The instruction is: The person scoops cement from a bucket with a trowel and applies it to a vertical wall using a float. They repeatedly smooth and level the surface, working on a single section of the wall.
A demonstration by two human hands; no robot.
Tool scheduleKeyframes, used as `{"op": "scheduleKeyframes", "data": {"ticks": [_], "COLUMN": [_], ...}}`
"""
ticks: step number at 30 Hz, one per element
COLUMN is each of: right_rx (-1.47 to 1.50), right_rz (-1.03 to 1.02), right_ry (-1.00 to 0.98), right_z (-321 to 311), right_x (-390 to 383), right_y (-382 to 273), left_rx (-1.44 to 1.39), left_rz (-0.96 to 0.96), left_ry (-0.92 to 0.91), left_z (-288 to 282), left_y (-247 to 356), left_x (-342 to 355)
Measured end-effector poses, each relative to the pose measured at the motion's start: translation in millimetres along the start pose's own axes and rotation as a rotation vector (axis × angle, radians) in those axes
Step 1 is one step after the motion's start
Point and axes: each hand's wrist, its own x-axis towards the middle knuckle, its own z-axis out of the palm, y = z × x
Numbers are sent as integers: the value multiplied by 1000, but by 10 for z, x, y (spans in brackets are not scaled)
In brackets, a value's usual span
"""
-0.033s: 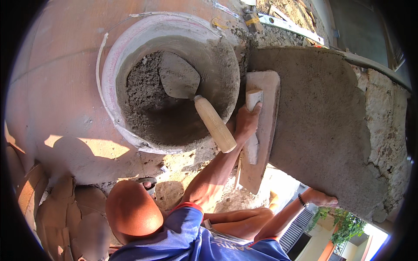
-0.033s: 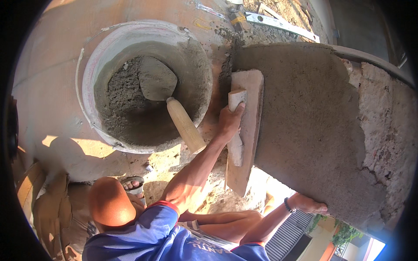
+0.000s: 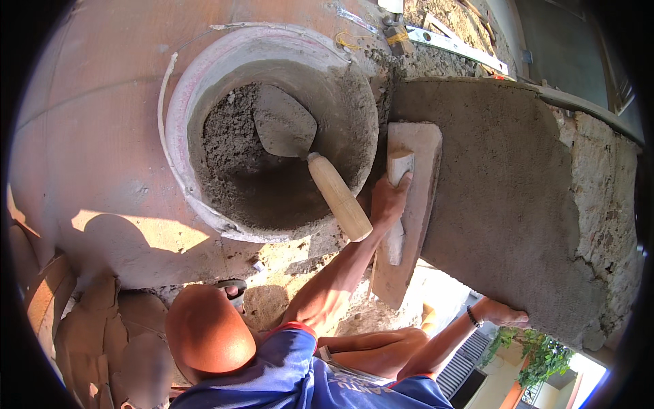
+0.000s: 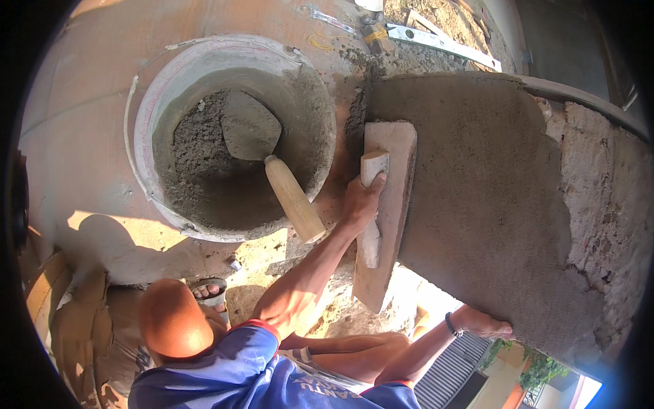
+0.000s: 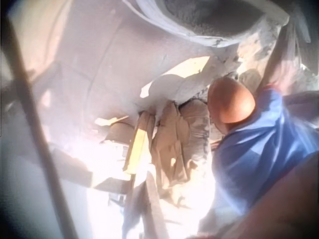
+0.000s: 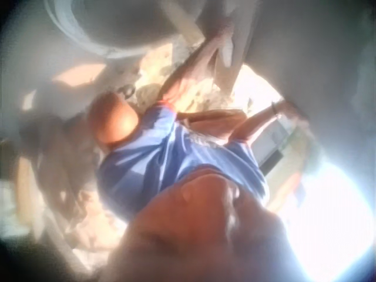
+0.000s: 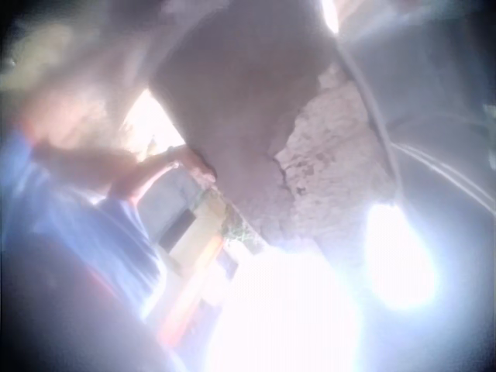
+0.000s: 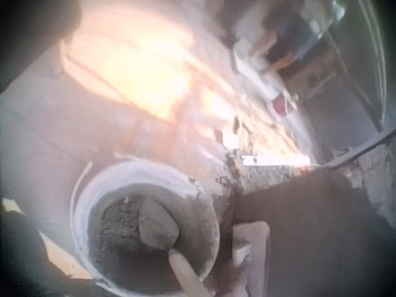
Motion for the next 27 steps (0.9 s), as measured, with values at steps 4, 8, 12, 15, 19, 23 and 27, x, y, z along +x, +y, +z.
{"op": "scheduleKeyframes", "data": {"ticks": [4,8,12,15,19,23,27], "right_rx": [-213,-236,-58,37,35,-42,65], "right_rz": [-223,-319,-170,-79,-125,-221,-67], "right_ry": [-81,-140,-78,-75,-125,-130,-111], "right_z": [-242,-147,-71,55,-47,33,51], "right_x": [148,193,70,-70,75,-19,-69], "right_y": [119,258,100,-49,-34,-50,-32], "left_rx": [5,-66,-13,-6,-68,-138,83], "left_rz": [359,352,258,280,265,28,339], "left_ry": [68,32,6,-7,-2,-33,46], "left_z": [519,205,114,388,119,-25,442], "left_y": [-113,300,207,-164,79,162,-97], "left_x": [-517,-38,105,-333,84,158,-563]}}
